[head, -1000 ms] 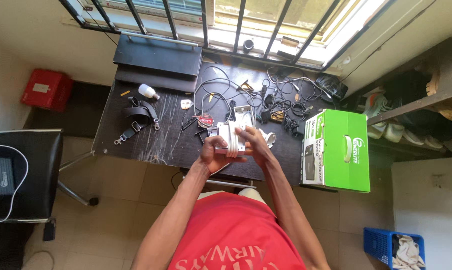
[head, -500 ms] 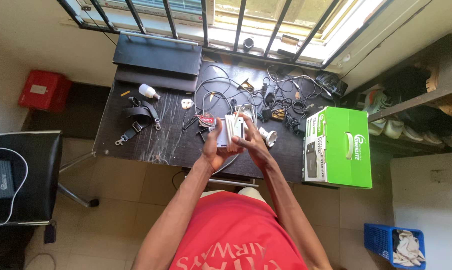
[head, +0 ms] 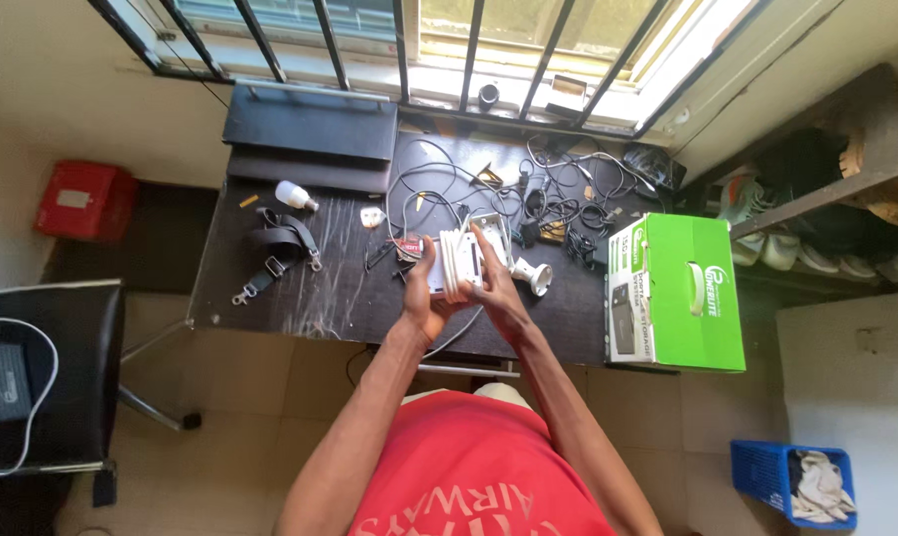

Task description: The person organizes a cluttered desk by coiling a grey cable, wrapping it around a white power strip, and placing both into a drawer. They then place a green box into the same drawer and put a small white bottle inside as well.

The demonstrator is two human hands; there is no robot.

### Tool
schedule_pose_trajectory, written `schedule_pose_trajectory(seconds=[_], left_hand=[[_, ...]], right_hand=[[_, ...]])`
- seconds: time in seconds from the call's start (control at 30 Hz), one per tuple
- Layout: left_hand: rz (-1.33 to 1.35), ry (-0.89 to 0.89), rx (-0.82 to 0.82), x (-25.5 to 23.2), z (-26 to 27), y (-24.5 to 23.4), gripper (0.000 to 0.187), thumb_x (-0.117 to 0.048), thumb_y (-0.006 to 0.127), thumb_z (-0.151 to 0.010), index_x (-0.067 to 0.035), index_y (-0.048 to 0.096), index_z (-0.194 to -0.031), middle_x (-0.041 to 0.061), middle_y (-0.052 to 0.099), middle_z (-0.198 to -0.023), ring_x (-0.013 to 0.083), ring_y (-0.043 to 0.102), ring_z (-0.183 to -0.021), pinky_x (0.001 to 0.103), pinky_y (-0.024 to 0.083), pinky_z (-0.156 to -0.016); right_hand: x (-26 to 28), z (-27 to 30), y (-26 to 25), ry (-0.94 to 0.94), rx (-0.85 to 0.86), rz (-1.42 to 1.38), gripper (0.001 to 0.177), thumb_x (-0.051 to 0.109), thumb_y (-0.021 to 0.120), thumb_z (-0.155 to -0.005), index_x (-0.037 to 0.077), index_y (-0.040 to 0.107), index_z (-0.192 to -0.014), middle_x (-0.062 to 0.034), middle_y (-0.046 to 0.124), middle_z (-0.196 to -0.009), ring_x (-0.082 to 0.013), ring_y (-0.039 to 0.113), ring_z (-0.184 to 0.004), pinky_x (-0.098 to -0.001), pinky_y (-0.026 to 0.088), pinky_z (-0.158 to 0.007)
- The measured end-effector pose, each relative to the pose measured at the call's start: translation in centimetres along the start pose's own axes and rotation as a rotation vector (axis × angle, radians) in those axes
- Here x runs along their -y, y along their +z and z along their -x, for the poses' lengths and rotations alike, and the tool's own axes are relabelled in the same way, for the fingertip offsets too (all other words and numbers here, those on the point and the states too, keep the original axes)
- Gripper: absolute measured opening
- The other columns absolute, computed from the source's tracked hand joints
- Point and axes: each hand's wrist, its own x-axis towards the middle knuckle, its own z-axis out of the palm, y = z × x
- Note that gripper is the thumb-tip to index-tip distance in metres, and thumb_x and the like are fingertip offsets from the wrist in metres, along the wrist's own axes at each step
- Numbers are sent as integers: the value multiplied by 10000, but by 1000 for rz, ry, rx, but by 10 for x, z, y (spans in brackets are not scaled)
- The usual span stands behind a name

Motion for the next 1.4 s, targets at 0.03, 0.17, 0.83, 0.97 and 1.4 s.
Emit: schedule_pose_trajectory(seconds=[0.03, 0.17, 0.83, 0.97, 1.4], left_hand=[[38, 1, 29, -3, 1, -2, 789, -713, 380, -949, -41, 590, -1305, 139, 728, -1007, 223, 757, -827, 417, 662, -717], [-50, -3, -171, -3, 0, -8, 708, -674, 417, -954, -61, 656, -1217, 90, 743, -905, 208, 743, -702, 345, 605, -559], [-966, 289, 25, 12, 9, -10, 858, -727, 234, -951, -86, 510, -1451, 214, 495, -1271, 338, 587, -1133, 519, 523, -922], [-1330, 425, -82, -7, 16, -12, 788, -728, 271, -969, -140, 695, -1280, 178, 564, -1205, 345, 598, -1151, 497, 523, -994], [-857, 270, 40, 27, 34, 8, 777, -408, 454, -955, -110, 244, -1642, 311, 519, -1182, 384, 576, -967, 494, 518, -860]], right_hand=[[-1, -1, -1, 42, -4, 1, 1193, 436, 871, -728, 52, 227, -1656, -221, 536, -1486, -289, 593, -1307, -388, 498, -1071], [-6, 2, -4, 130, -34, 134, 1050, 316, 908, -722, -46, 385, -1557, -217, 587, -1438, -289, 653, -1208, -401, 544, -1023], [1, 2, 4, 188, -340, -198, 792, 688, 324, -999, 11, 579, -1322, -173, 675, -1221, -251, 646, -1149, -416, 570, -953], [3, 21, 3, 98, -256, -482, 776, 673, 346, -1044, -34, 641, -1167, -184, 748, -969, -293, 709, -884, -428, 588, -801], [-4, 56, 58, 58, -416, -587, 706, 639, 371, -1032, 8, 674, -1124, -104, 693, -976, -197, 678, -862, -315, 578, -746]])
